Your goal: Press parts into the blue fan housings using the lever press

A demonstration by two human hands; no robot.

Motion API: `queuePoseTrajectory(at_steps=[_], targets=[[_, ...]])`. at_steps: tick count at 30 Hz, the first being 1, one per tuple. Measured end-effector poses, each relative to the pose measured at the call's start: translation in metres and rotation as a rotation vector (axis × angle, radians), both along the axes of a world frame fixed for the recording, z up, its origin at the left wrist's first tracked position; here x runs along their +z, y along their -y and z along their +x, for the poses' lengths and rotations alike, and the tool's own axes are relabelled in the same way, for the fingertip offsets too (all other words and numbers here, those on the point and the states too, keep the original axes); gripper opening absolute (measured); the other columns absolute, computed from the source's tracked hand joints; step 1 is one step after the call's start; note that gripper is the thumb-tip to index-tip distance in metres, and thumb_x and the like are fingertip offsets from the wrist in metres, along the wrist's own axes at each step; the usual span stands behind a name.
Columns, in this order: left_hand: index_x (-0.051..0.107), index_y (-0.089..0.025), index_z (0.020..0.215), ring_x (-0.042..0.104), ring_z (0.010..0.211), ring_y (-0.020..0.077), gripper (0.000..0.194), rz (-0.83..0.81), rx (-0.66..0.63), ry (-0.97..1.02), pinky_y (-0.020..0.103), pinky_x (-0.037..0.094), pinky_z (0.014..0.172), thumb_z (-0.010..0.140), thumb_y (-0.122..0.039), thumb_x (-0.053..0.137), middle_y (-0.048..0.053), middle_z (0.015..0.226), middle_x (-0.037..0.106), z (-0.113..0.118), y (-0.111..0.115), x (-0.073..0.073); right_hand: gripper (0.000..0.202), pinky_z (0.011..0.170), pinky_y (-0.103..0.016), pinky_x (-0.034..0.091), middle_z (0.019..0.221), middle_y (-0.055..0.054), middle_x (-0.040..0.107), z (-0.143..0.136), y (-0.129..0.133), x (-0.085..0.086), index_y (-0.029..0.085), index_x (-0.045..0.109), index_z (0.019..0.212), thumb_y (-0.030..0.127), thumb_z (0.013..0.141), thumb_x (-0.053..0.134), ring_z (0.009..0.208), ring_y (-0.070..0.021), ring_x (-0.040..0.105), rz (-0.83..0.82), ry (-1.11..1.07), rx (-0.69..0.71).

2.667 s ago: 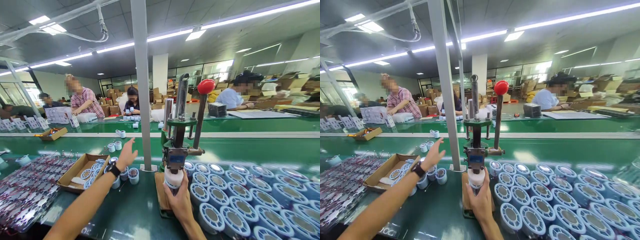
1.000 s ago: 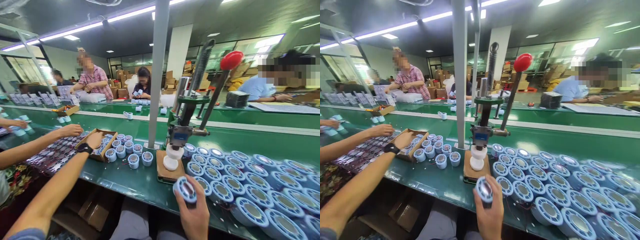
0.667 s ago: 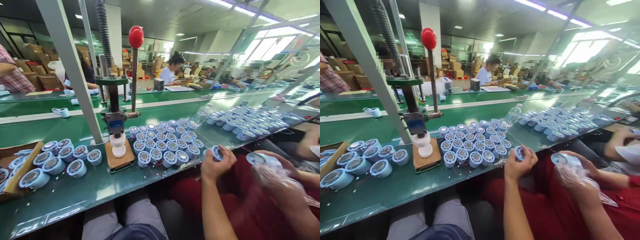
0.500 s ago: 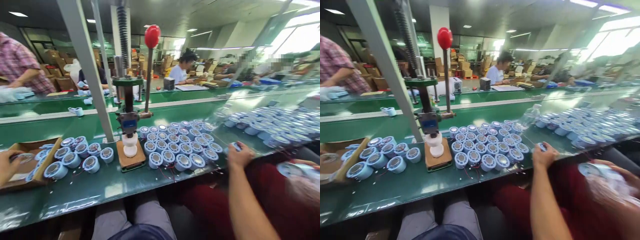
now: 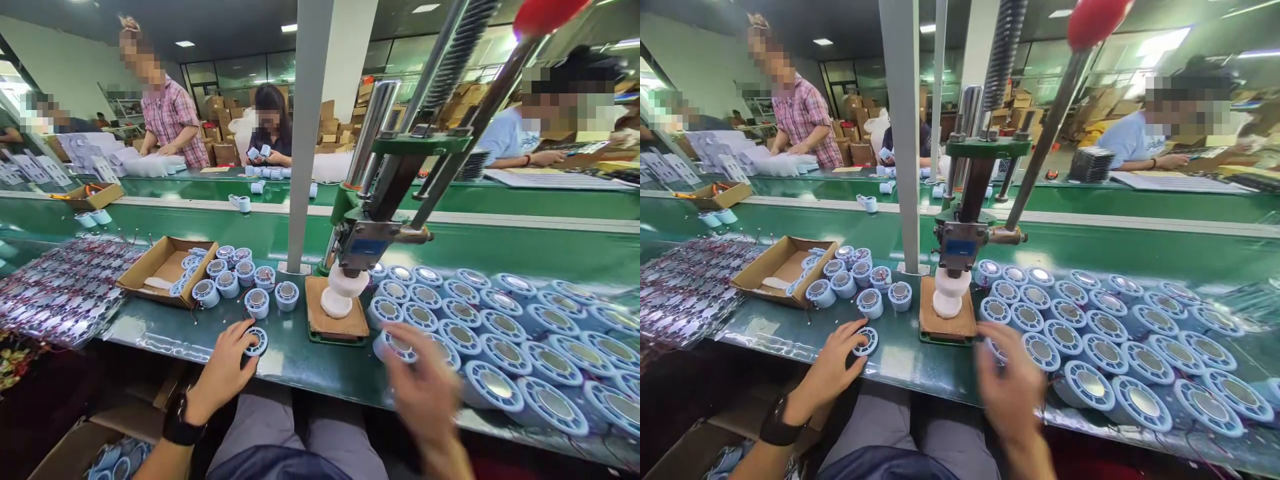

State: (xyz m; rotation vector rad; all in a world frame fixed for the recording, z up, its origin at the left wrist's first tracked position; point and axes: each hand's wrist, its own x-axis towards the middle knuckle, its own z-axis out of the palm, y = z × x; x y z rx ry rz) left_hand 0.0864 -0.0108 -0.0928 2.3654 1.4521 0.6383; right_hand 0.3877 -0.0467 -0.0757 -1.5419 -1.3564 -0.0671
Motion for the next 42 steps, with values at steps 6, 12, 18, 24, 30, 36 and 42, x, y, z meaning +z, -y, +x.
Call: queuePoseTrajectory(at_steps=[6, 12, 18, 24, 30, 36, 42], targets=[[0.063, -0.026, 0.109, 0.048, 0.134, 0.0317, 0.025, 0.061, -0.021, 0.005, 0.056, 0.046, 0.108, 0.085, -0.022, 0.06, 0.009, 0.147, 0.052, -0.004, 0.012, -0.002, 0.05, 0.105, -0.054, 0.048, 0.143, -0.02, 0.046, -0.106, -0.08, -0.004, 0.012, 0.057, 0.136, 0.017, 0.087, 0.056, 0.133, -0.036, 0.046, -0.234, 0.327, 0.297], [0.053, -0.031, 0.124, 0.046, 0.135, 0.0326, 0.032, 0.373, 0.344, 0.188, 0.056, 0.048, 0.104, 0.094, -0.021, 0.051, 0.011, 0.153, 0.037, 0.005, 0.055, -0.011, 0.033, 0.104, -0.048, 0.049, 0.14, -0.012, 0.052, -0.101, -0.036, -0.023, 0.017, 0.06, 0.124, 0.02, 0.093, 0.052, 0.127, -0.0297, 0.049, -0.115, 0.434, 0.313], [0.057, -0.027, 0.131, 0.052, 0.127, 0.0337, 0.04, 0.132, 0.109, 0.028, 0.055, 0.049, 0.103, 0.091, -0.024, 0.055, 0.01, 0.141, 0.057, 0.011, 0.025, -0.012, 0.009, 0.095, -0.041, 0.051, 0.124, -0.007, 0.064, -0.086, 0.013, -0.027, 0.019, 0.059, 0.089, 0.026, 0.095, 0.056, 0.117, -0.0242, 0.056, -0.065, 0.207, 0.426], [0.054, -0.023, 0.133, 0.061, 0.12, 0.029, 0.042, 0.06, 0.122, 0.203, 0.047, 0.052, 0.1, 0.093, -0.034, 0.058, 0.011, 0.131, 0.065, 0.021, 0.012, -0.004, 0.023, 0.096, -0.031, 0.053, 0.129, -0.013, 0.059, -0.074, 0.012, -0.028, 0.018, 0.057, 0.112, 0.019, 0.089, 0.057, 0.12, -0.0197, 0.06, -0.038, -0.051, 0.442], [0.041, -0.024, 0.144, 0.064, 0.121, 0.0248, 0.053, 0.0, -0.005, 0.299, 0.039, 0.054, 0.101, 0.095, -0.037, 0.056, 0.01, 0.139, 0.061, 0.045, 0.023, 0.025, 0.051, 0.11, -0.038, 0.048, 0.144, -0.01, 0.049, -0.073, 0.013, -0.022, 0.023, 0.049, 0.131, 0.014, 0.082, 0.058, 0.135, -0.0216, 0.049, -0.13, -0.058, 0.55], [0.032, -0.024, 0.15, 0.063, 0.122, 0.0249, 0.062, 0.137, -0.12, 0.182, 0.038, 0.054, 0.101, 0.093, -0.03, 0.058, 0.011, 0.138, 0.061, 0.058, 0.02, 0.033, 0.064, 0.098, -0.034, 0.056, 0.128, -0.012, 0.057, -0.087, 0.01, -0.042, 0.02, 0.045, 0.137, 0.012, 0.075, 0.057, 0.121, -0.0221, 0.06, -0.02, -0.047, 0.334], [0.026, -0.024, 0.154, 0.063, 0.119, 0.0266, 0.074, 0.18, -0.201, 0.056, 0.041, 0.053, 0.101, 0.088, -0.018, 0.059, 0.011, 0.138, 0.061, 0.072, 0.015, 0.037, 0.075, 0.101, -0.032, 0.056, 0.131, -0.011, 0.061, -0.083, 0.01, -0.047, 0.018, 0.037, 0.147, 0.009, 0.075, 0.054, 0.121, -0.0197, 0.063, -0.045, -0.103, 0.377]])
